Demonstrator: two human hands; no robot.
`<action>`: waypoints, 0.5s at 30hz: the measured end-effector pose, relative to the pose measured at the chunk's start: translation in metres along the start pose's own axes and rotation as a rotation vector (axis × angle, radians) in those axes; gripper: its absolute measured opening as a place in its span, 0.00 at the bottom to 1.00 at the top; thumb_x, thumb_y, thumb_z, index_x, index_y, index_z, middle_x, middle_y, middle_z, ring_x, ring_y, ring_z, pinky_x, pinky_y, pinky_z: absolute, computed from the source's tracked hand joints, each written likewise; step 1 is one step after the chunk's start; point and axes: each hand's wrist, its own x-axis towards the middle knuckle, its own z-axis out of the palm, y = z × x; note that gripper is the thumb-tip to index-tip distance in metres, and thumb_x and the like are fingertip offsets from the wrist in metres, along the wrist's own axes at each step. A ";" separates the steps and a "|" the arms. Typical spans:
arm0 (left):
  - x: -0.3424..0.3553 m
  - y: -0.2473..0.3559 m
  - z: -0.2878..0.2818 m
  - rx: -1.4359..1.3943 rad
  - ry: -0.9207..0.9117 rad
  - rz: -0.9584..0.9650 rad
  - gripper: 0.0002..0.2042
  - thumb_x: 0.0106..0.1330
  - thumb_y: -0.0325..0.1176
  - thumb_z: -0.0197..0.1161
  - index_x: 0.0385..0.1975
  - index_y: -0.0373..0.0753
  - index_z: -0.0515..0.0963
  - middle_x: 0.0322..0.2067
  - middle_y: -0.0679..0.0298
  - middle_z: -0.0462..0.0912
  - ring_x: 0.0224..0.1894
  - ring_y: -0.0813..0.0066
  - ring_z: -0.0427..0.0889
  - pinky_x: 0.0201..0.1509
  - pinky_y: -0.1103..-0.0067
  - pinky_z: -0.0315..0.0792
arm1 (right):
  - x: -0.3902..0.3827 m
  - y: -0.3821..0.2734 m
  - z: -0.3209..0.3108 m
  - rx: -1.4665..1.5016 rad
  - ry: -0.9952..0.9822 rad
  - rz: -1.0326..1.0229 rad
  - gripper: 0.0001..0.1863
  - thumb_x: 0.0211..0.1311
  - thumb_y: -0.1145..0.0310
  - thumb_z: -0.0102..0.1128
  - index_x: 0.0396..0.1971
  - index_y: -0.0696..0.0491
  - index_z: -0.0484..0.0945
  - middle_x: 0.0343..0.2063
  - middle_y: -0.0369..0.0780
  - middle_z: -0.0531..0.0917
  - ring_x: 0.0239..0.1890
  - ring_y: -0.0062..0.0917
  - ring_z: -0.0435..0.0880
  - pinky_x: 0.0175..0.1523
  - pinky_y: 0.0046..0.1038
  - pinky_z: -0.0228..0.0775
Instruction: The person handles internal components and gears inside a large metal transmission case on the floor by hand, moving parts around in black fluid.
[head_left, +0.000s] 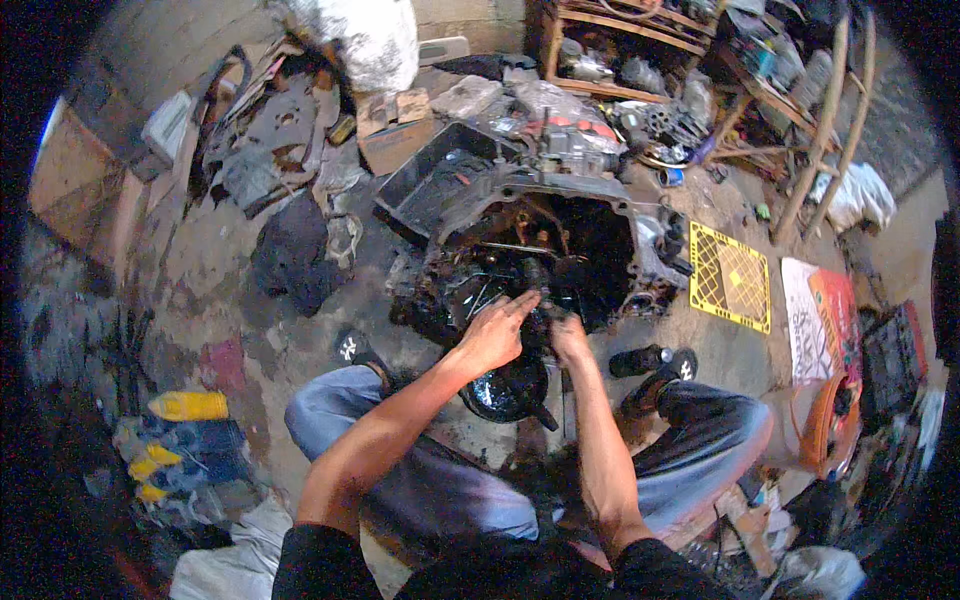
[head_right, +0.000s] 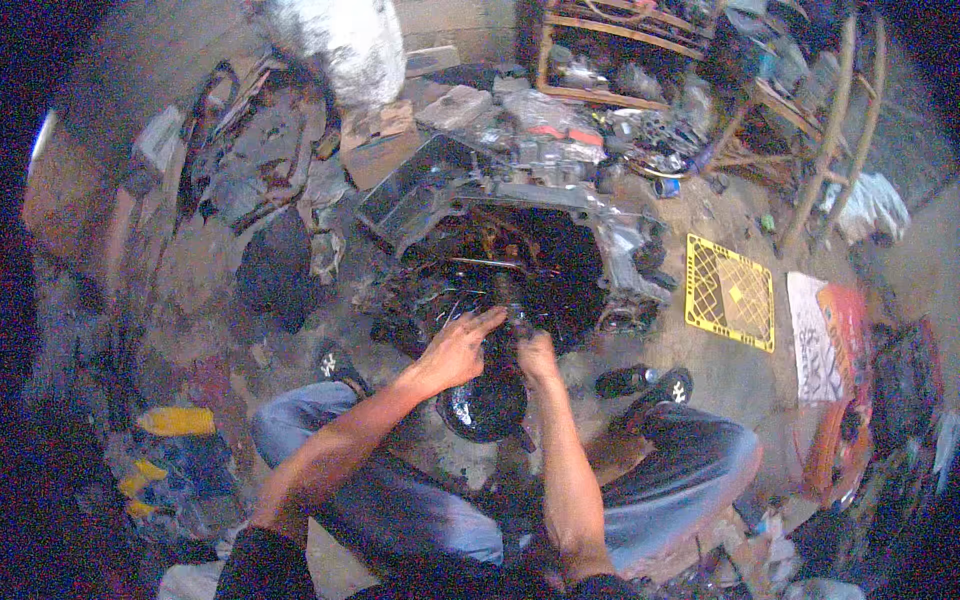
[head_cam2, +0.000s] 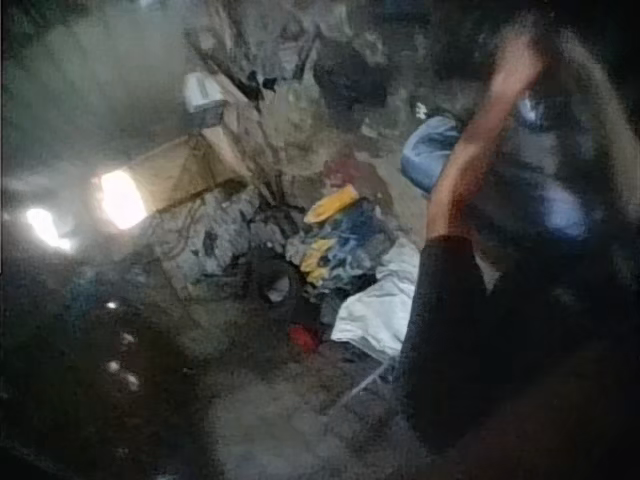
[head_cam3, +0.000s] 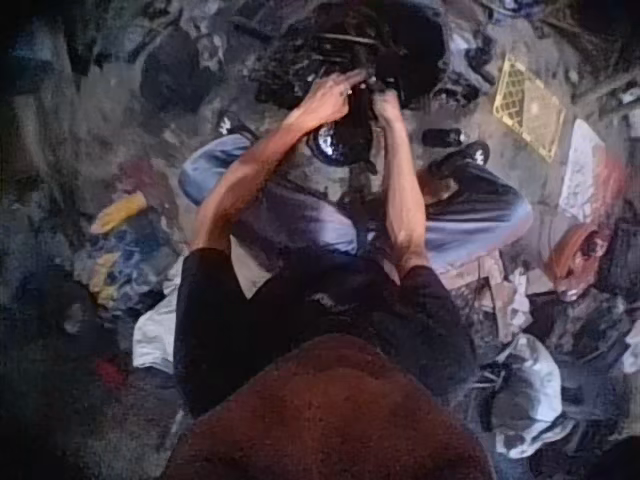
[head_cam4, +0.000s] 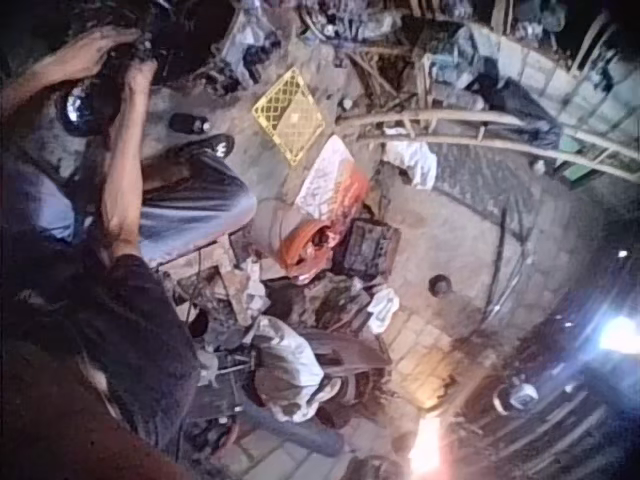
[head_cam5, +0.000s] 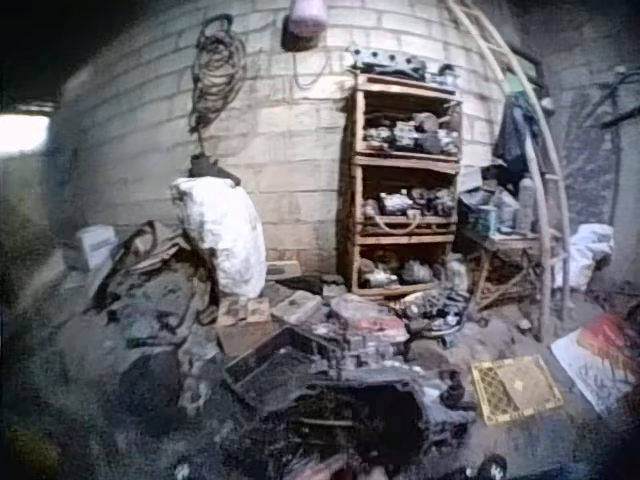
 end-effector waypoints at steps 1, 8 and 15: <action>-0.001 0.003 -0.005 -0.015 -0.045 -0.024 0.32 0.44 0.19 0.53 0.57 0.34 0.62 0.59 0.56 0.65 0.58 0.56 0.66 0.62 0.67 0.61 | -0.009 -0.009 -0.017 0.131 -0.046 0.055 0.11 0.58 0.69 0.48 0.33 0.59 0.78 0.27 0.46 0.82 0.29 0.34 0.80 0.37 0.32 0.70; -0.013 -0.007 0.008 0.091 0.013 0.029 0.32 0.43 0.20 0.55 0.56 0.33 0.64 0.58 0.56 0.66 0.55 0.58 0.69 0.66 0.65 0.55 | -0.037 -0.085 -0.016 -0.677 0.073 -0.057 0.13 0.49 0.72 0.53 0.35 0.62 0.76 0.30 0.57 0.78 0.39 0.50 0.78 0.41 0.39 0.70; -0.011 -0.002 0.011 0.135 -0.030 0.015 0.35 0.44 0.22 0.56 0.59 0.34 0.59 0.61 0.57 0.62 0.56 0.61 0.68 0.65 0.66 0.55 | 0.021 -0.073 -0.034 -0.730 -0.092 -0.318 0.11 0.45 0.69 0.57 0.18 0.64 0.73 0.20 0.50 0.79 0.25 0.42 0.80 0.29 0.34 0.71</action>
